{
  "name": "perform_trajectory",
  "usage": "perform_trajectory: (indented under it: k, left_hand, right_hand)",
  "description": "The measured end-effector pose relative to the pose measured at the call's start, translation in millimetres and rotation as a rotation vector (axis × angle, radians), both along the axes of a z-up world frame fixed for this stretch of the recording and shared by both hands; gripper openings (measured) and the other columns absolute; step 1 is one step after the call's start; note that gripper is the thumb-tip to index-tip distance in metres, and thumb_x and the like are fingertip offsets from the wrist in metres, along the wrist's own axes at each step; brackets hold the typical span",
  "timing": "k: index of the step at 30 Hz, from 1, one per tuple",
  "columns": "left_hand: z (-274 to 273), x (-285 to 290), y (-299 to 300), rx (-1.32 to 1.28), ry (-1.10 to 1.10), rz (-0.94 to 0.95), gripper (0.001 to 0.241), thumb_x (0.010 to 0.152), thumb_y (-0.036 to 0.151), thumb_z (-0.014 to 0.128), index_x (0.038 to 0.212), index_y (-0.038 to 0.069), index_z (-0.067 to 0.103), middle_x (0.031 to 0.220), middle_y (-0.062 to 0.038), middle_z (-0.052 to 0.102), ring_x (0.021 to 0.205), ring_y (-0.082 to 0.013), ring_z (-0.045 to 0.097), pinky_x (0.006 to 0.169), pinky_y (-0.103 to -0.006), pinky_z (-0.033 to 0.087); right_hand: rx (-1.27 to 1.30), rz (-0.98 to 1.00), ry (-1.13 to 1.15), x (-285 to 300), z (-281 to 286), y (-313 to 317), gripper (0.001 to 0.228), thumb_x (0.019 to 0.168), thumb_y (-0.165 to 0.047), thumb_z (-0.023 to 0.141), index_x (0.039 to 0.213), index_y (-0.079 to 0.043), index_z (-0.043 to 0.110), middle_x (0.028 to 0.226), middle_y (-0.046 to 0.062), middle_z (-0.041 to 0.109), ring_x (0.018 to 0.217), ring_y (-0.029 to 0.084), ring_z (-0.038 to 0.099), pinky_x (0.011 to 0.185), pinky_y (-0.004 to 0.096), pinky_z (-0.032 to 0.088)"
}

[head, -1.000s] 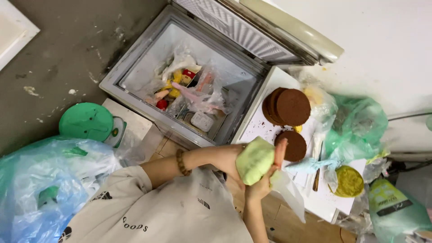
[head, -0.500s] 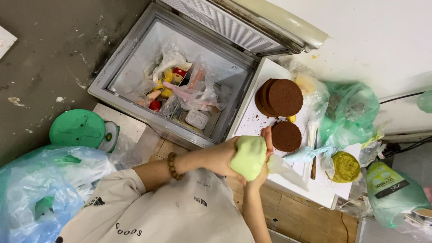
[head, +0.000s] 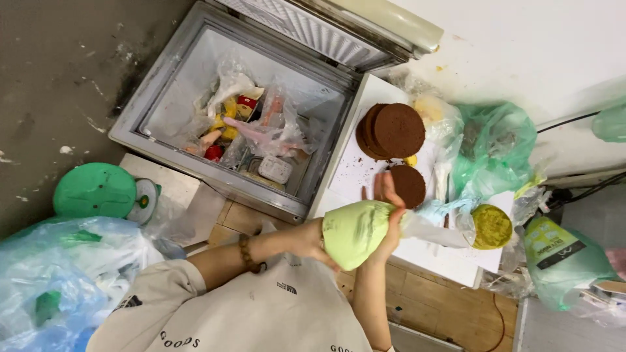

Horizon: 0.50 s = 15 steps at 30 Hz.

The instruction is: Retrieving multiple pre-filled piping bags from a freezer and preparing them for cake decoration.

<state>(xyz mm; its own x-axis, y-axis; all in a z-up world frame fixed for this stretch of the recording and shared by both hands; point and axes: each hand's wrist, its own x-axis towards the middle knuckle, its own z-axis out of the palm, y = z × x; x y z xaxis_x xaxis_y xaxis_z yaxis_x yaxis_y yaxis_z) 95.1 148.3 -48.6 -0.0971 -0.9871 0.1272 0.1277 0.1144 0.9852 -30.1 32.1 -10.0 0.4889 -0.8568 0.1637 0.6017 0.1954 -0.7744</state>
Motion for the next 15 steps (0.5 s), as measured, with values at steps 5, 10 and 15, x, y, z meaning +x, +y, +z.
perform_trajectory:
  k: [5,10,15]
  left_hand:
    - [-35.0,29.7,12.7,0.185,-0.094,-0.022,0.055,0.064,0.010,0.097,0.113,0.001,0.073,0.124,-0.011,0.072,0.125,-0.0198,0.052,0.106,-0.0366,0.047]
    - [-23.4,79.6,12.3,0.119,-0.115,0.284,0.089,0.070,0.037,0.092,0.145,0.011,0.050,0.136,-0.012,0.064,0.136,-0.0250,0.054,0.119,-0.0421,0.039]
    - [86.8,1.2,-32.6,-0.228,-0.849,0.473,0.107,0.058,0.047,0.095,0.144,0.006,0.046,0.145,-0.023,0.054,0.133,-0.0371,0.051,0.110,-0.0470,0.039]
  right_hand:
    - [0.144,0.015,-0.105,-38.6,-6.2,-65.1,0.044,0.114,-0.039,0.035,0.086,-0.013,0.057,0.103,0.011,0.064,0.107,0.026,0.062,0.124,0.058,0.041]
    - [0.075,0.107,-0.305,-61.3,-14.0,-110.4,0.060,0.119,-0.050,0.043,0.066,-0.022,0.039,0.050,-0.009,0.029,0.042,0.007,0.032,0.060,0.028,0.045]
    - [0.170,0.080,-0.131,-35.5,-9.6,-119.2,0.058,0.113,-0.053,0.051,0.066,-0.023,0.039,0.051,-0.009,0.028,0.042,0.006,0.027,0.047,0.024,0.033]
